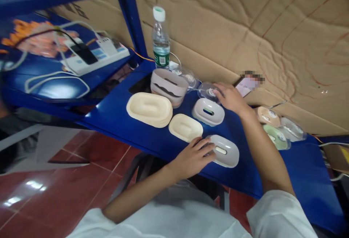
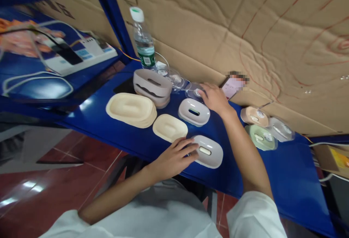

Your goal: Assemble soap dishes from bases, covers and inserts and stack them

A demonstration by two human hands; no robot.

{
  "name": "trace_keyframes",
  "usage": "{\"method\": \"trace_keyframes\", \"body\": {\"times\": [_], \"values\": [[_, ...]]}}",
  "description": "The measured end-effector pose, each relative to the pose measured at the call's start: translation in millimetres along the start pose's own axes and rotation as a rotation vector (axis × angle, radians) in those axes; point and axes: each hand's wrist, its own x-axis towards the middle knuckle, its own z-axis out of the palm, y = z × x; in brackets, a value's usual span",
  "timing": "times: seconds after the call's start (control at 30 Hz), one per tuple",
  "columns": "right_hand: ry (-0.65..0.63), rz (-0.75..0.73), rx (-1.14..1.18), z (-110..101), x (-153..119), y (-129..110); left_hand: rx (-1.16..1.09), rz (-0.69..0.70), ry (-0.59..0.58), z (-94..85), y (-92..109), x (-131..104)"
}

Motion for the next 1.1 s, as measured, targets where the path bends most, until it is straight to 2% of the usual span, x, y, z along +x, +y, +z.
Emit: {"method": "trace_keyframes", "body": {"times": [0.1,0.2,0.27,0.37,0.43,0.53,0.6,0.67,0.73,0.8,0.93,1.1], "values": [[-0.024,0.012,-0.006,27,20,12,0.019,0.001,0.015,-0.6,0,0],[-0.033,0.019,-0.016,36,24,17,0.029,0.011,0.022,1.0,0,-1],[-0.031,0.016,-0.013,28,27,13,0.034,0.011,0.025,1.7,-1,-1],[0.041,0.018,-0.004,-2,20,-3,0.032,0.009,0.035,0.7,-1,-1],[0.151,0.039,0.001,-27,-6,-18,0.003,0.016,0.036,-1.5,-2,-1],[0.324,0.09,0.036,-52,-85,-38,-0.103,-0.019,0.04,-5.0,-3,-3],[0.321,0.129,0.049,-56,-150,-47,-0.194,-0.101,0.077,-6.0,-4,-4],[0.264,0.187,0.049,-50,-208,-52,-0.271,-0.173,0.118,-5.4,-5,-4],[0.161,0.198,0.045,-40,-247,-57,-0.302,-0.194,0.124,-3.5,-6,-5],[0.053,0.14,0.045,-31,-262,-61,-0.281,-0.203,0.086,-1.3,-6,-4],[-0.067,-0.001,0.051,-18,-253,-71,-0.222,-0.259,0.008,1.2,-5,-1],[-0.044,-0.009,-0.051,3,-250,-96,-0.202,-0.271,0.002,-1.8,-7,-1]]}}
